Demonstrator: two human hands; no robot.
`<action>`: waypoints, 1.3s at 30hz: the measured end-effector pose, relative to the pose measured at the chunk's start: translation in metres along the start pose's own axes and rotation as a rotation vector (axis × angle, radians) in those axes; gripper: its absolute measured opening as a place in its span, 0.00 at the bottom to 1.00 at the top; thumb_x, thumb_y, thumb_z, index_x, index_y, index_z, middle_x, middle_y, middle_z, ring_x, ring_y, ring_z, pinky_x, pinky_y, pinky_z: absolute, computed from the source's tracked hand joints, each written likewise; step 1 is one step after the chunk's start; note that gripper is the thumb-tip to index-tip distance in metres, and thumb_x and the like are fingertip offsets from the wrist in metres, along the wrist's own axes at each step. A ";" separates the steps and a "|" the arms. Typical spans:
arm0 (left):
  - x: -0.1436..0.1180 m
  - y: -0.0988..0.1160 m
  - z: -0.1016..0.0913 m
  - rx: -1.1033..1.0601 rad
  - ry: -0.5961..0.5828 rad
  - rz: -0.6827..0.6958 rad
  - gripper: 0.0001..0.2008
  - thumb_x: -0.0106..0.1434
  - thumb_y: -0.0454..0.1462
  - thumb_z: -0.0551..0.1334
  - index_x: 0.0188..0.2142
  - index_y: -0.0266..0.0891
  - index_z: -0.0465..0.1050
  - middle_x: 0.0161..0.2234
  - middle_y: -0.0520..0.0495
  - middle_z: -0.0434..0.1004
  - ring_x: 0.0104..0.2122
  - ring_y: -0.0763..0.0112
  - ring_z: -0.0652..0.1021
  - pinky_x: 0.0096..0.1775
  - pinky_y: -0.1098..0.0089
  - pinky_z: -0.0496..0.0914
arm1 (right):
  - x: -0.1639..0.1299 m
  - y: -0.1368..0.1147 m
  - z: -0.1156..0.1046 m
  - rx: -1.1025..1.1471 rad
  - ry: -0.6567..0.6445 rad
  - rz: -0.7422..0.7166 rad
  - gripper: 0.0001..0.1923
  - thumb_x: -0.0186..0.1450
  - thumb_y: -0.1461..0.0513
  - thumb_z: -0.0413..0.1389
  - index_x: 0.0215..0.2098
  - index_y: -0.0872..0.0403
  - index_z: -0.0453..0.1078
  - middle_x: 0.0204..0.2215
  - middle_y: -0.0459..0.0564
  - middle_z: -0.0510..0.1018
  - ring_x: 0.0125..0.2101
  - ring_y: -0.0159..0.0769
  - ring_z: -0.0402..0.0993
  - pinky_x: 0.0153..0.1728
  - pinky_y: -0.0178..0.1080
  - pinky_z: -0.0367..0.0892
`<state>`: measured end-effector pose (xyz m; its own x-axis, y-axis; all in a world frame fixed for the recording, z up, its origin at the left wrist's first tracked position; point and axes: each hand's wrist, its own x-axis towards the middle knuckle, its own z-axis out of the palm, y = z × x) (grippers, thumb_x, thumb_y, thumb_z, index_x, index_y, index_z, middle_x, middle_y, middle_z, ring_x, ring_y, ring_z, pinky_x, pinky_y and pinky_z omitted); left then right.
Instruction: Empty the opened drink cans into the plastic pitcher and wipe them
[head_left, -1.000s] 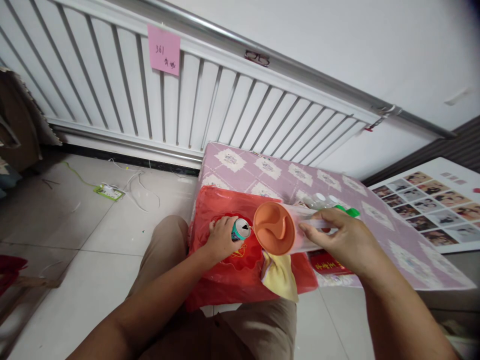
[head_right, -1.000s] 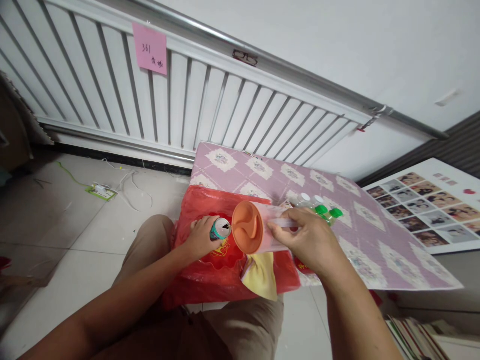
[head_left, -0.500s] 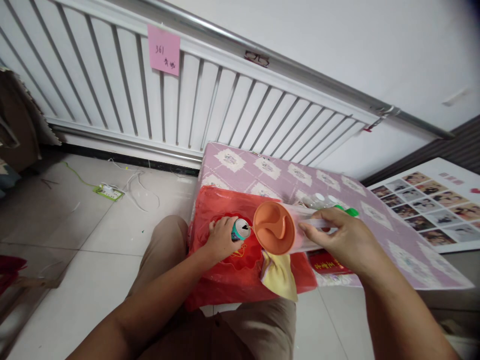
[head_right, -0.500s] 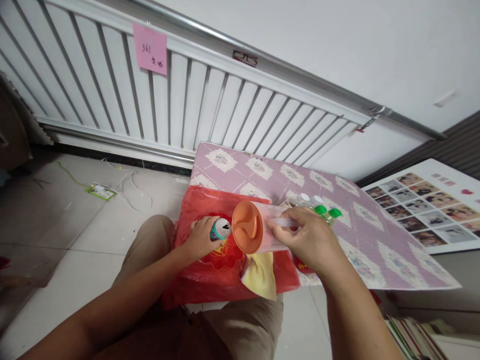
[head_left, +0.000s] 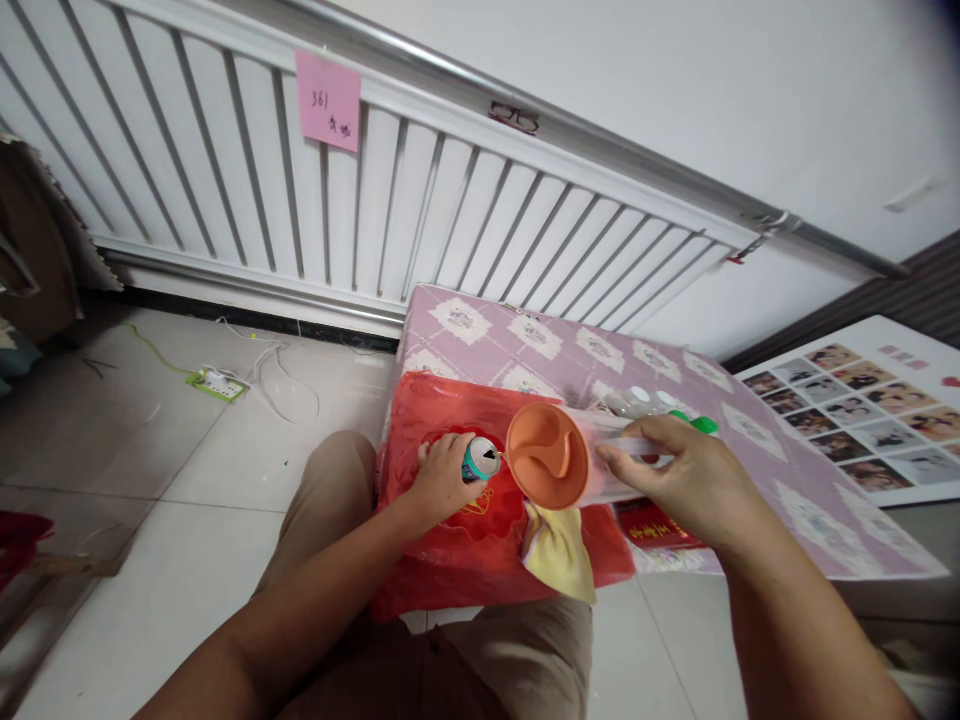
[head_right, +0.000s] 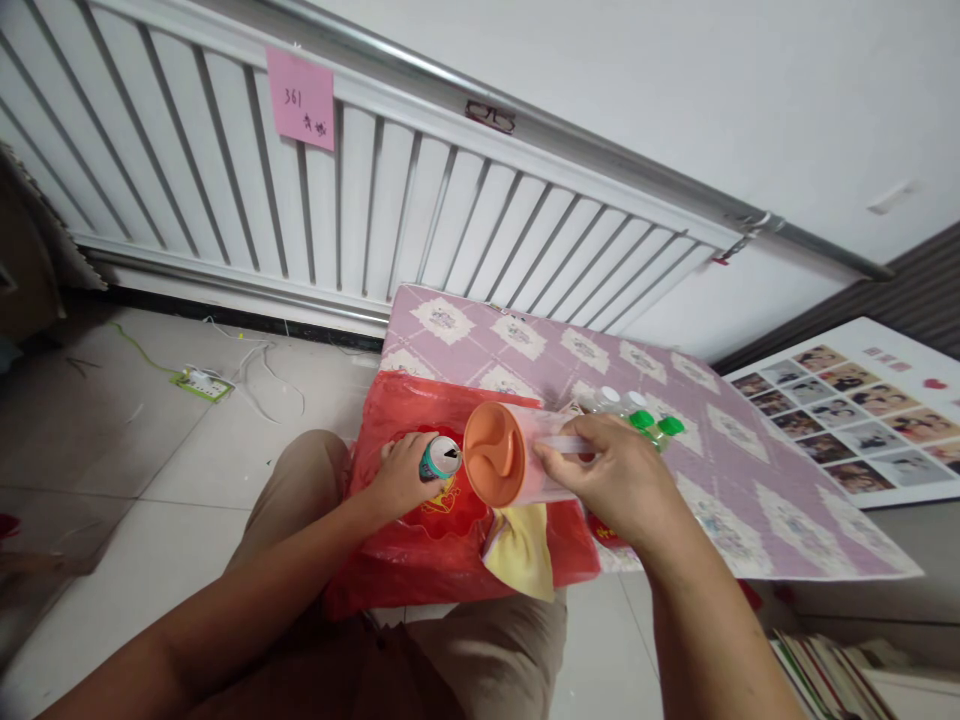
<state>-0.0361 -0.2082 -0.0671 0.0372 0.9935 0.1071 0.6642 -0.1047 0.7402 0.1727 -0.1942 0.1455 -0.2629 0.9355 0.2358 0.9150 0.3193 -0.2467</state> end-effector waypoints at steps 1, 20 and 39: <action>0.000 0.000 0.000 0.001 0.001 -0.003 0.32 0.56 0.42 0.66 0.59 0.45 0.60 0.57 0.43 0.71 0.58 0.54 0.69 0.59 0.51 0.57 | 0.000 0.000 0.000 -0.002 -0.002 0.001 0.15 0.56 0.47 0.57 0.24 0.49 0.69 0.25 0.50 0.78 0.26 0.40 0.72 0.26 0.39 0.63; 0.001 -0.002 0.002 -0.013 0.001 0.005 0.32 0.56 0.42 0.67 0.59 0.46 0.61 0.56 0.43 0.71 0.58 0.54 0.69 0.60 0.52 0.57 | 0.001 0.001 0.000 -0.001 -0.025 0.016 0.16 0.55 0.47 0.56 0.25 0.51 0.70 0.26 0.52 0.78 0.27 0.41 0.72 0.28 0.41 0.63; 0.002 -0.007 0.004 -0.095 0.036 0.083 0.31 0.55 0.39 0.67 0.57 0.42 0.62 0.54 0.43 0.72 0.56 0.55 0.70 0.59 0.55 0.64 | 0.001 -0.002 0.000 -0.012 -0.006 0.012 0.17 0.55 0.47 0.56 0.24 0.51 0.71 0.25 0.52 0.77 0.25 0.39 0.71 0.25 0.39 0.62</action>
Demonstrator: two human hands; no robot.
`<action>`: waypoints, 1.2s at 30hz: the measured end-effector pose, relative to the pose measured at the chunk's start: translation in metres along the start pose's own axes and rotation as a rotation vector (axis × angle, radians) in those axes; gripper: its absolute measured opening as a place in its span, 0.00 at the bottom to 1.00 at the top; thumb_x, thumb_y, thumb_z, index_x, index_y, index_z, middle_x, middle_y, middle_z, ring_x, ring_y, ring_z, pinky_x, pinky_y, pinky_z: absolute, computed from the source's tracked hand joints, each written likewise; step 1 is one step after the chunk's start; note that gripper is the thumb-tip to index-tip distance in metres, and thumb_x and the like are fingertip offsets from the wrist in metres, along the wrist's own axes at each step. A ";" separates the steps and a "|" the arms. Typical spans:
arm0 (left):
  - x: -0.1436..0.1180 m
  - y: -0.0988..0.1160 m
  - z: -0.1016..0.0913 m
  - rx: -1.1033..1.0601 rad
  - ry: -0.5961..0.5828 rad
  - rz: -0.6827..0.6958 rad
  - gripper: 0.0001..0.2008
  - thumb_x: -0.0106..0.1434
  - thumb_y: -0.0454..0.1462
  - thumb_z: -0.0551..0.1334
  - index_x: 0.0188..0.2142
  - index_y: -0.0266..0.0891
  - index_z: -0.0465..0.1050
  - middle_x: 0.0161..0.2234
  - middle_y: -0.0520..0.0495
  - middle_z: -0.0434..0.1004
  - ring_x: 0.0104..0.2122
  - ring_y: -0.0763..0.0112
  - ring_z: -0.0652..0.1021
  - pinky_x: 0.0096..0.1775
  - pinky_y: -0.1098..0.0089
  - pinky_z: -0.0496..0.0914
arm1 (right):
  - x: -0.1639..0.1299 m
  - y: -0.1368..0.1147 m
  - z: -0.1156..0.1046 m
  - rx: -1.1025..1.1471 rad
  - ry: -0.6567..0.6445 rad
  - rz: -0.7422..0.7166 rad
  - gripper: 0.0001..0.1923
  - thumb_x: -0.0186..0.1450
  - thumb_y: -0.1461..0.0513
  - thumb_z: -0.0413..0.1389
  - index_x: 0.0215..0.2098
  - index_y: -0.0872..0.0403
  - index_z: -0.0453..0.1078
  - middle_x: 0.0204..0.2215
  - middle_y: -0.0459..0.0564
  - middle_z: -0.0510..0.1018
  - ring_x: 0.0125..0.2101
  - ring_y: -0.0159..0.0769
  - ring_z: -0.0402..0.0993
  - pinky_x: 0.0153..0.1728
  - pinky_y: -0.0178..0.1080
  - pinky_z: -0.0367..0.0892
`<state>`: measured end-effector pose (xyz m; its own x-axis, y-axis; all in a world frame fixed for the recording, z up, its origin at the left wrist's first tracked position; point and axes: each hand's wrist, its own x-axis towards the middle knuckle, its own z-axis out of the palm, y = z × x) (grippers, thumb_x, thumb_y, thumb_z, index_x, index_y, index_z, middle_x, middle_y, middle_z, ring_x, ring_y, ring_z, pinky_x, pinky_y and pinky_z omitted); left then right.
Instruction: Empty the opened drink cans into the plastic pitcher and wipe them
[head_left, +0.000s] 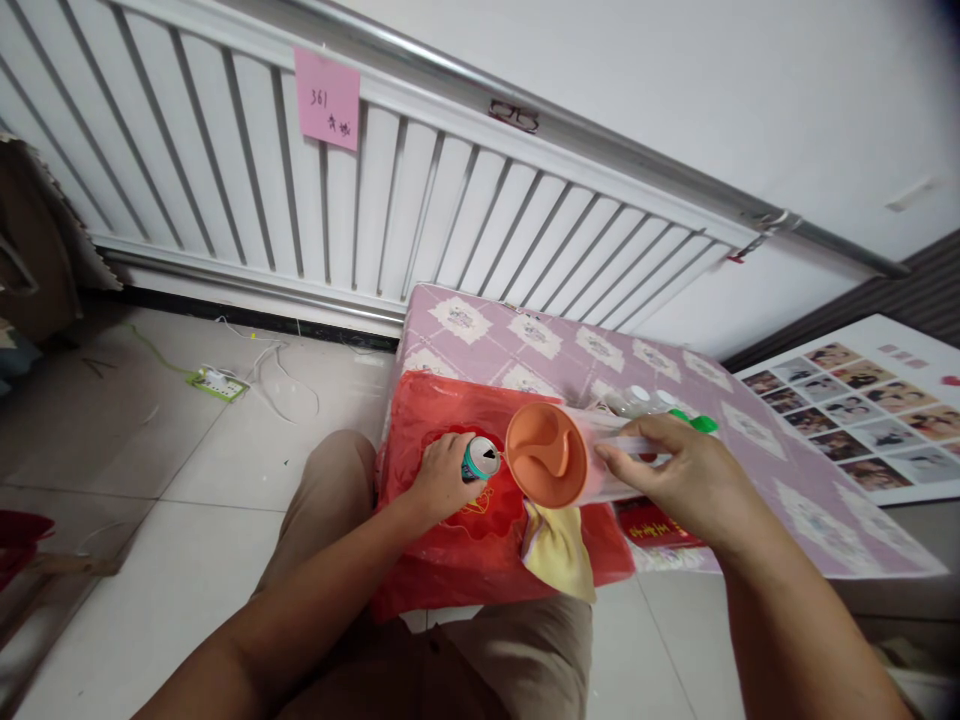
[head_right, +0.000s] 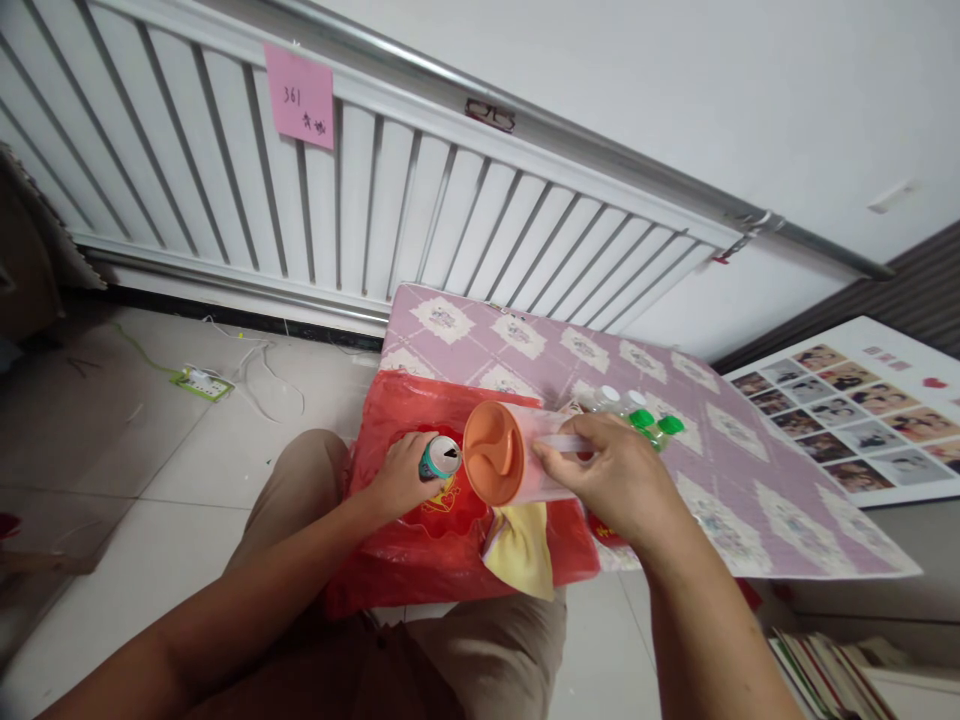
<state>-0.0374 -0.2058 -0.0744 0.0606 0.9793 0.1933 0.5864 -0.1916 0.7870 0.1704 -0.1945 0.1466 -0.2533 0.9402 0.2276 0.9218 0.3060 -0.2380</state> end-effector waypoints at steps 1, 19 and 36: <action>0.000 0.000 0.000 -0.003 0.004 0.004 0.31 0.55 0.39 0.67 0.57 0.41 0.62 0.54 0.42 0.72 0.56 0.54 0.70 0.58 0.55 0.64 | 0.000 0.000 0.000 -0.002 -0.003 -0.003 0.17 0.55 0.47 0.56 0.24 0.51 0.70 0.25 0.52 0.77 0.25 0.39 0.71 0.25 0.39 0.62; 0.000 -0.001 0.002 -0.001 0.013 0.012 0.30 0.55 0.38 0.67 0.57 0.42 0.62 0.54 0.42 0.72 0.55 0.53 0.71 0.57 0.53 0.64 | 0.002 0.004 0.001 -0.001 -0.010 -0.039 0.16 0.57 0.47 0.56 0.24 0.51 0.69 0.24 0.51 0.77 0.25 0.39 0.71 0.25 0.39 0.61; 0.001 -0.003 0.005 0.002 0.021 0.018 0.30 0.55 0.39 0.68 0.56 0.42 0.62 0.53 0.42 0.72 0.55 0.53 0.71 0.56 0.53 0.65 | 0.002 0.002 -0.001 -0.009 -0.021 -0.059 0.16 0.58 0.48 0.56 0.24 0.50 0.69 0.23 0.50 0.77 0.25 0.39 0.71 0.27 0.40 0.62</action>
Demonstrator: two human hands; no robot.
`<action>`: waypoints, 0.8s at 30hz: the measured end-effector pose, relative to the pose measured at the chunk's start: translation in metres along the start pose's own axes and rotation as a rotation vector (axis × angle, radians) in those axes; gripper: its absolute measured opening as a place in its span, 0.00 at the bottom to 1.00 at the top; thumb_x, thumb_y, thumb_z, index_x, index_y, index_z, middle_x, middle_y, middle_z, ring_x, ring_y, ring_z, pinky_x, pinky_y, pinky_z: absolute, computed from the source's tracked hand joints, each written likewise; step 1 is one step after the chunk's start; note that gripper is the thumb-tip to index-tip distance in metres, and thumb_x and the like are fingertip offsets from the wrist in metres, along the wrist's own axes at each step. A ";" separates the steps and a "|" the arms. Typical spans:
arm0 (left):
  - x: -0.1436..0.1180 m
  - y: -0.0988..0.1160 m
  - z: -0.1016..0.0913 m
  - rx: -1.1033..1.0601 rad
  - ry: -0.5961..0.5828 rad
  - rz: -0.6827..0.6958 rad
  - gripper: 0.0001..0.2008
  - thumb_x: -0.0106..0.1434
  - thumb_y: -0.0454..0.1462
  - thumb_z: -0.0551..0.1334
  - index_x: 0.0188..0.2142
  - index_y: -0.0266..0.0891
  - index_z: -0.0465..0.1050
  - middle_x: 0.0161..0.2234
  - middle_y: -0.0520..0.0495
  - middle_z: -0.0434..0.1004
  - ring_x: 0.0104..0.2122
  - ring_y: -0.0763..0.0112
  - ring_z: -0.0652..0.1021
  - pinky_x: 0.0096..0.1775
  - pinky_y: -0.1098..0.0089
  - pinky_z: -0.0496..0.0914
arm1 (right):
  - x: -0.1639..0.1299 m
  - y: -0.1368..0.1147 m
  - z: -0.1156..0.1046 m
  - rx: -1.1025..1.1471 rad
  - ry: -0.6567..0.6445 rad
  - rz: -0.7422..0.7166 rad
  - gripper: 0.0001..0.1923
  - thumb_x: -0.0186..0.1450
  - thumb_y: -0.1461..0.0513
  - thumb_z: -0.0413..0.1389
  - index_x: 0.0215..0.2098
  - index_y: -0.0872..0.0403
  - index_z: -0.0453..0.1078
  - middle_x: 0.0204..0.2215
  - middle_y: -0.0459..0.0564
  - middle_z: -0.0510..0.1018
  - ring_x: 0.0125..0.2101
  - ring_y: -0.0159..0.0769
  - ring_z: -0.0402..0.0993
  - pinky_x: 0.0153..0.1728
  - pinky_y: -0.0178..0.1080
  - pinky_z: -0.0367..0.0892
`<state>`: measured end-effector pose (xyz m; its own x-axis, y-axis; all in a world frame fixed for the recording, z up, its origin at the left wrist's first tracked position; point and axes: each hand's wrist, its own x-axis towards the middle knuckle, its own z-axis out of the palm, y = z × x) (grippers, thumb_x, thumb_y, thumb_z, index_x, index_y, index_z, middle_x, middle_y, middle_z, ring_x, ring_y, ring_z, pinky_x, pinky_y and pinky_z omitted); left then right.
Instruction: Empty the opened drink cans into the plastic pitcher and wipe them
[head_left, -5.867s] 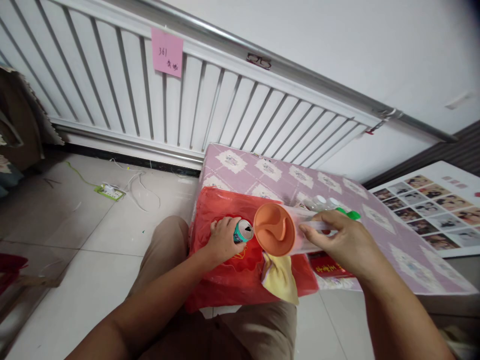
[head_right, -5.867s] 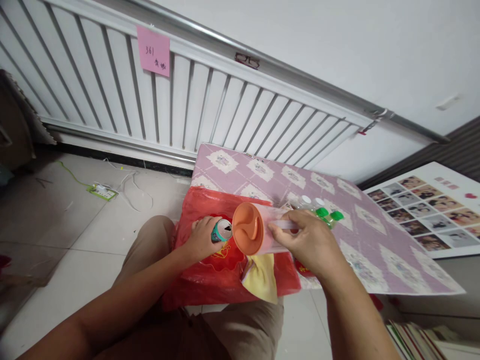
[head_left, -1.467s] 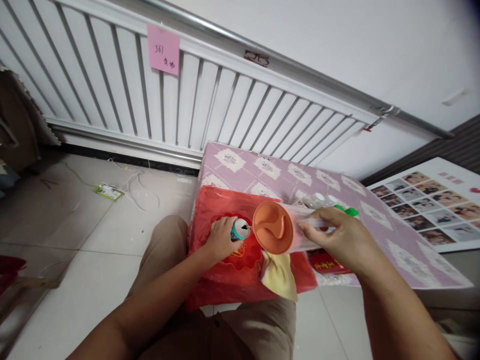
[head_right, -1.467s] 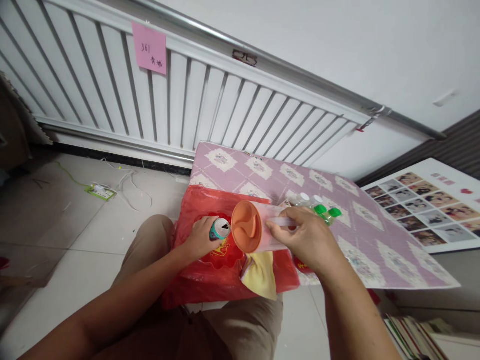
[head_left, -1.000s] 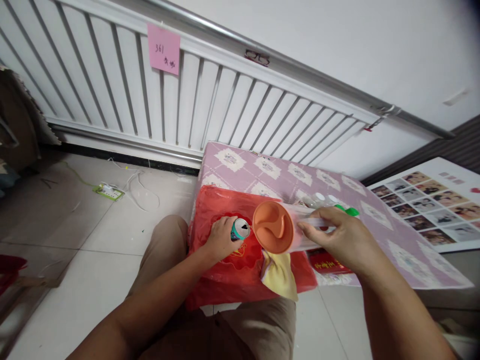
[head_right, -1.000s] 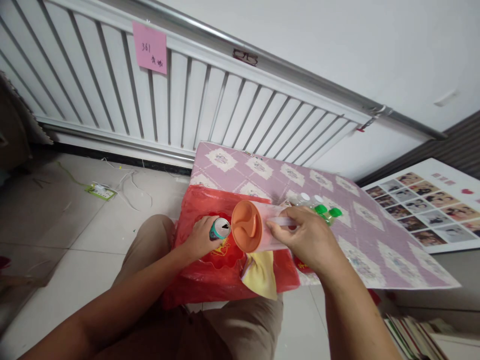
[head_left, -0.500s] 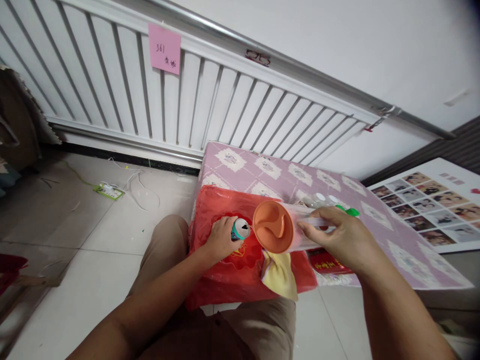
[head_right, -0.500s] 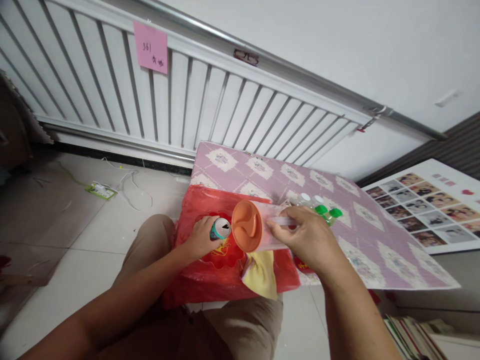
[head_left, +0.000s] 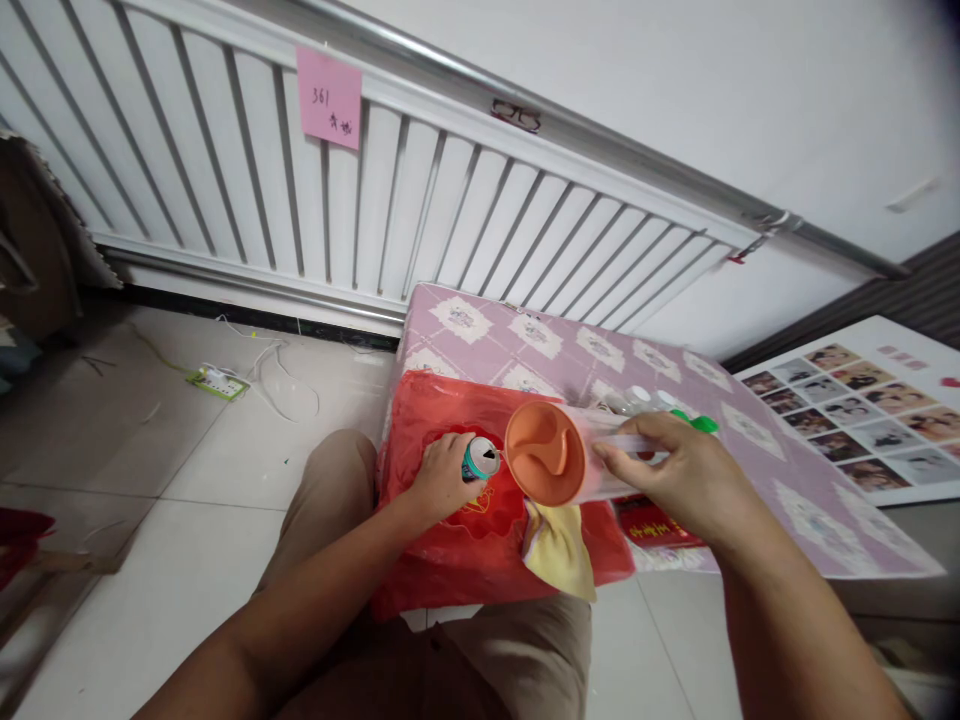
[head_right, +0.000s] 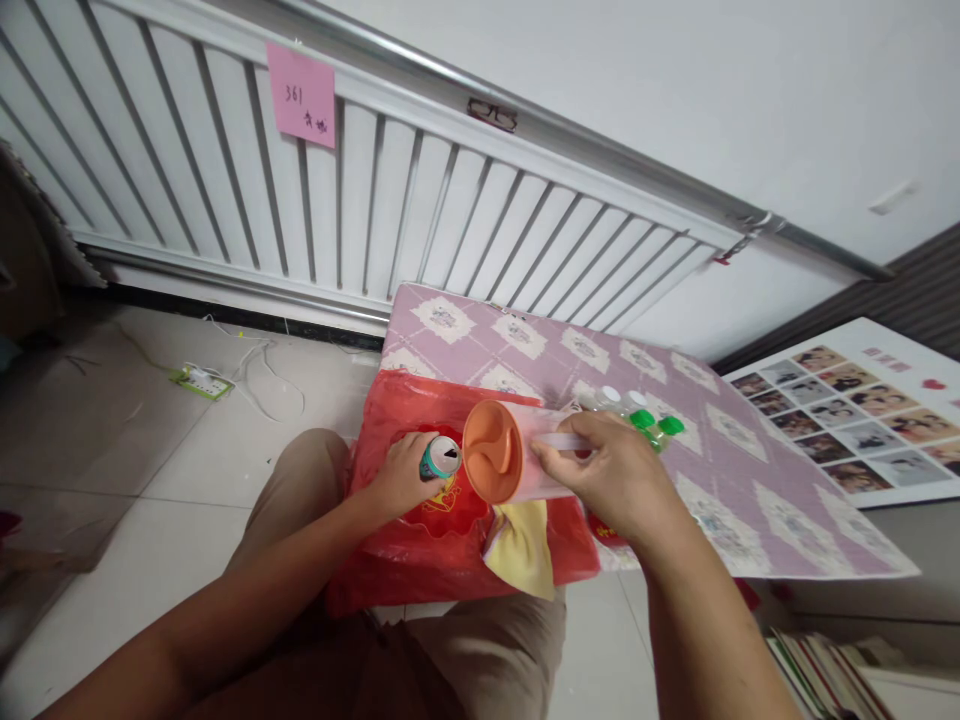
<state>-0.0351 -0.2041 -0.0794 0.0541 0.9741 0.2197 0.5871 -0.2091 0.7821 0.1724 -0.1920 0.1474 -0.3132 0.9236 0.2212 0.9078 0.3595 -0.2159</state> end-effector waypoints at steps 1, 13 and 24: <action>0.000 0.000 0.000 0.001 0.001 0.002 0.31 0.54 0.38 0.68 0.57 0.42 0.62 0.53 0.42 0.72 0.55 0.53 0.71 0.56 0.53 0.65 | 0.000 0.000 0.000 0.001 0.003 -0.005 0.15 0.58 0.48 0.56 0.24 0.50 0.69 0.23 0.50 0.77 0.25 0.39 0.71 0.27 0.40 0.62; 0.000 -0.002 0.000 0.004 0.001 0.009 0.31 0.54 0.38 0.68 0.56 0.44 0.62 0.53 0.44 0.72 0.55 0.54 0.71 0.56 0.54 0.65 | 0.000 -0.001 0.001 0.013 0.004 -0.013 0.15 0.58 0.48 0.57 0.25 0.51 0.70 0.24 0.50 0.77 0.26 0.39 0.71 0.27 0.40 0.62; -0.001 0.000 -0.001 0.021 -0.005 -0.001 0.31 0.55 0.39 0.67 0.57 0.43 0.62 0.53 0.43 0.72 0.55 0.53 0.71 0.56 0.53 0.65 | 0.000 0.000 0.002 0.005 -0.001 -0.011 0.15 0.57 0.48 0.57 0.24 0.50 0.69 0.23 0.50 0.76 0.25 0.39 0.70 0.26 0.39 0.62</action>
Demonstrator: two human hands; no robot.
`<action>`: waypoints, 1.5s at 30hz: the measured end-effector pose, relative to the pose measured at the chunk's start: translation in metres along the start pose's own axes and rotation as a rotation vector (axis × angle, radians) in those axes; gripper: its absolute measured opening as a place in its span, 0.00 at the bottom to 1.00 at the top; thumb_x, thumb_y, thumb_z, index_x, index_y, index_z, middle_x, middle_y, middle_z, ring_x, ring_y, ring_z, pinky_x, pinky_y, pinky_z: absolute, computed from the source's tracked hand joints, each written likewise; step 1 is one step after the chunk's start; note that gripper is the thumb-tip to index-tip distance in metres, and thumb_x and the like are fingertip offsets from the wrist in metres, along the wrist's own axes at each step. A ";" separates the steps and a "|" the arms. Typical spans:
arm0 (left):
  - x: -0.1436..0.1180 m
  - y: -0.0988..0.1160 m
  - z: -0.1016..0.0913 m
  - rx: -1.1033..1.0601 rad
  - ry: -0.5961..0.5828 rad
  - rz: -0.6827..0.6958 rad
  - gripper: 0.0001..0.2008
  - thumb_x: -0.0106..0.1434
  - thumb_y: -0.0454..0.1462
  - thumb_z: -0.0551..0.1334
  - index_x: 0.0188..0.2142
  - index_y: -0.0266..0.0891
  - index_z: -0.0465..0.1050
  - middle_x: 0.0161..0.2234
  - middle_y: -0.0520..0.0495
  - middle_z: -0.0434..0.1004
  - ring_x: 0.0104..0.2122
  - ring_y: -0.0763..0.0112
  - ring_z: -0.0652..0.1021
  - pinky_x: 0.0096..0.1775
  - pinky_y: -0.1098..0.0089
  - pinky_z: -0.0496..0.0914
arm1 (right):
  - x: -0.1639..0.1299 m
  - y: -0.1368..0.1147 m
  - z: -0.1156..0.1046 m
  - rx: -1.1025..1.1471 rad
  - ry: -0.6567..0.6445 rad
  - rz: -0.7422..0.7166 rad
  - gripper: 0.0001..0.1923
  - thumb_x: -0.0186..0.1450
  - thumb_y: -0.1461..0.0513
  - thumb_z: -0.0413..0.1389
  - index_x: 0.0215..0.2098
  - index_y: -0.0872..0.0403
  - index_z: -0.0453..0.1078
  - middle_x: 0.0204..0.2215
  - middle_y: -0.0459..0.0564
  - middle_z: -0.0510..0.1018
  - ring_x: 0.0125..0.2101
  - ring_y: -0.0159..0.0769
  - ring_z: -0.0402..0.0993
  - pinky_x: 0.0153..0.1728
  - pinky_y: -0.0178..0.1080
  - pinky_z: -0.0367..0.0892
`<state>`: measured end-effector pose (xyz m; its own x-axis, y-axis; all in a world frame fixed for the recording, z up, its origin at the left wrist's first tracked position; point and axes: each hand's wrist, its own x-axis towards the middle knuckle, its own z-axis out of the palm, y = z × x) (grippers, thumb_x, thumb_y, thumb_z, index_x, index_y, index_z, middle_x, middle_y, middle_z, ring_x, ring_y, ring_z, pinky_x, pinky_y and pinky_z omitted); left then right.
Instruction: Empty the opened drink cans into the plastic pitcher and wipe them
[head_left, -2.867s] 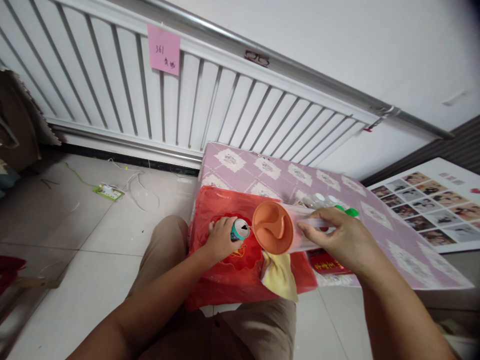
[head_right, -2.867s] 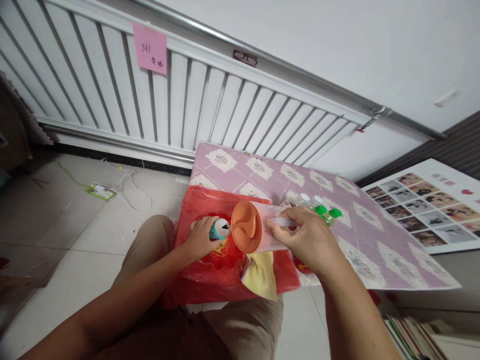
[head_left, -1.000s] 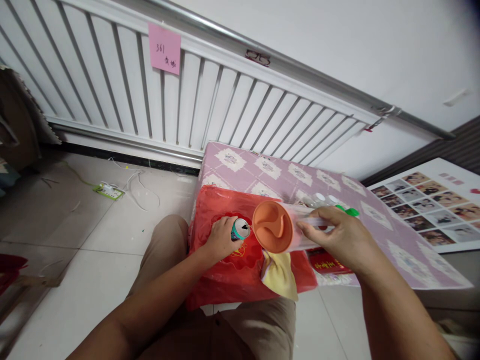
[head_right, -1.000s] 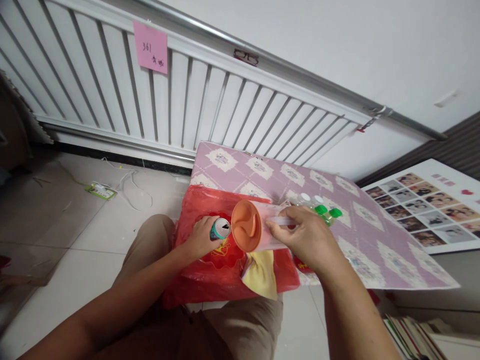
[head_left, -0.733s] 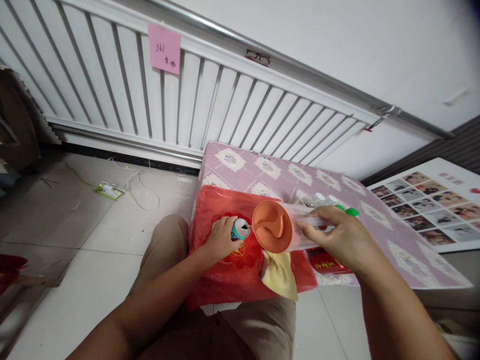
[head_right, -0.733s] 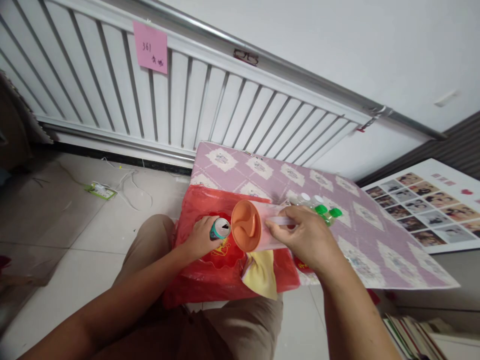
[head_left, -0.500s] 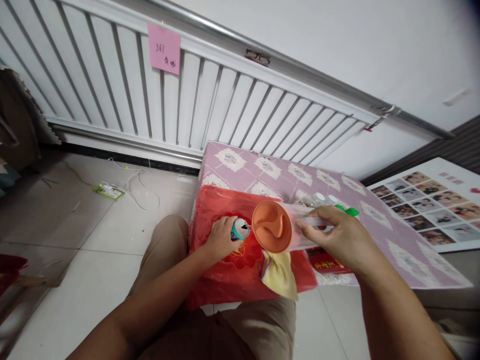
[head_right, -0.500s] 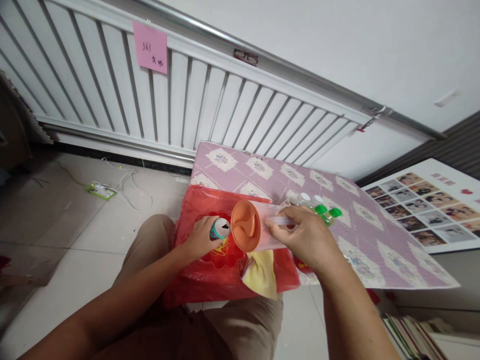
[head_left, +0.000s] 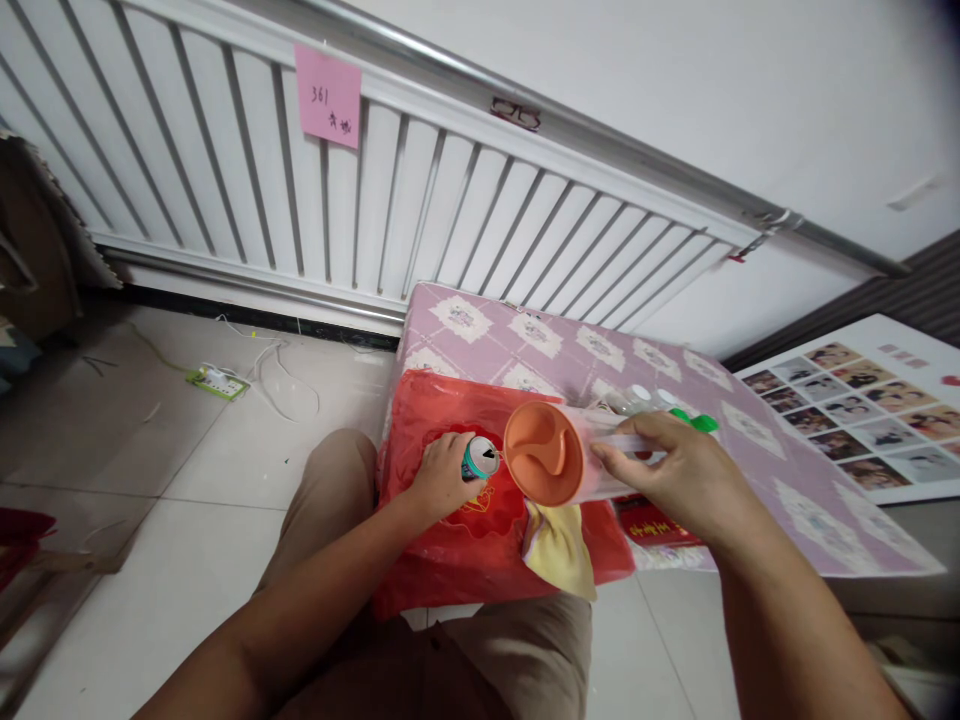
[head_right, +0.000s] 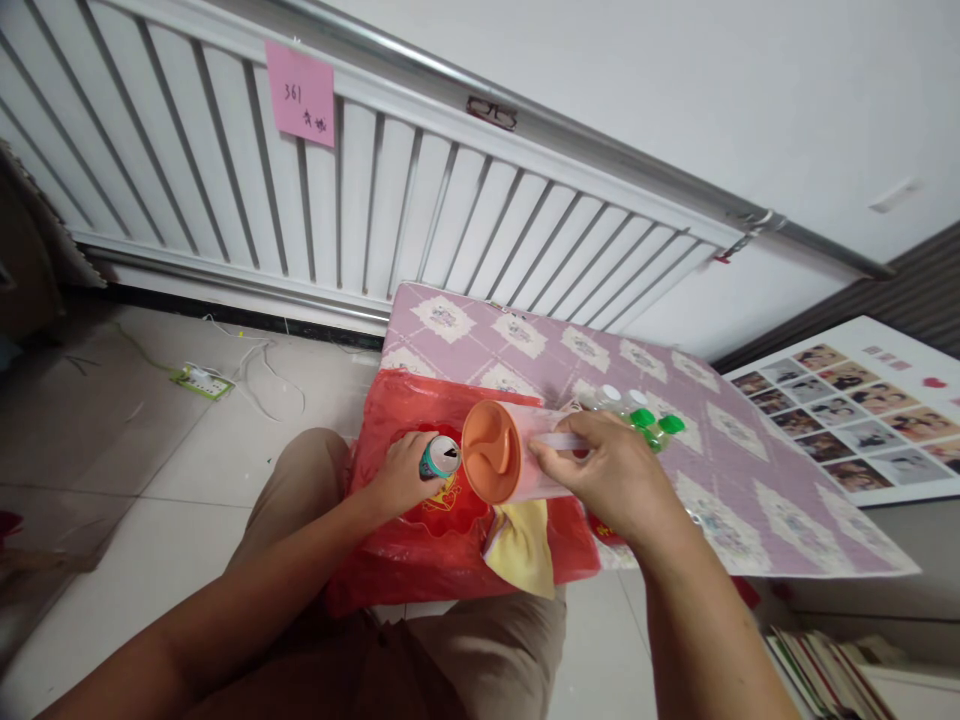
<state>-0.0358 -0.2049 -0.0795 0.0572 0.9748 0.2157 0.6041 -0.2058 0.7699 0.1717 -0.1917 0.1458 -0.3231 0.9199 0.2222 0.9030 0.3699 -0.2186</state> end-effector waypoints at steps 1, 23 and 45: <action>0.000 0.000 0.000 0.002 -0.001 0.000 0.31 0.55 0.39 0.67 0.57 0.43 0.62 0.53 0.43 0.72 0.55 0.53 0.71 0.56 0.53 0.65 | 0.000 0.000 0.000 -0.002 -0.005 0.004 0.15 0.57 0.48 0.57 0.24 0.50 0.69 0.23 0.50 0.75 0.25 0.39 0.70 0.25 0.39 0.62; 0.000 0.001 -0.002 -0.009 -0.004 -0.007 0.30 0.55 0.39 0.67 0.57 0.44 0.62 0.53 0.43 0.72 0.55 0.53 0.71 0.57 0.53 0.64 | -0.001 0.004 0.003 0.010 -0.013 -0.024 0.16 0.59 0.48 0.56 0.25 0.51 0.69 0.25 0.51 0.76 0.26 0.39 0.71 0.27 0.40 0.62; 0.000 0.000 -0.001 -0.016 -0.008 -0.006 0.31 0.55 0.39 0.68 0.57 0.43 0.62 0.53 0.43 0.72 0.55 0.53 0.70 0.56 0.53 0.64 | -0.001 0.002 0.004 0.010 -0.010 -0.007 0.15 0.58 0.49 0.57 0.25 0.51 0.70 0.24 0.50 0.77 0.26 0.39 0.71 0.26 0.39 0.62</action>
<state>-0.0368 -0.2055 -0.0788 0.0601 0.9767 0.2061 0.5916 -0.2012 0.7807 0.1732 -0.1913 0.1415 -0.3322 0.9185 0.2145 0.8979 0.3776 -0.2263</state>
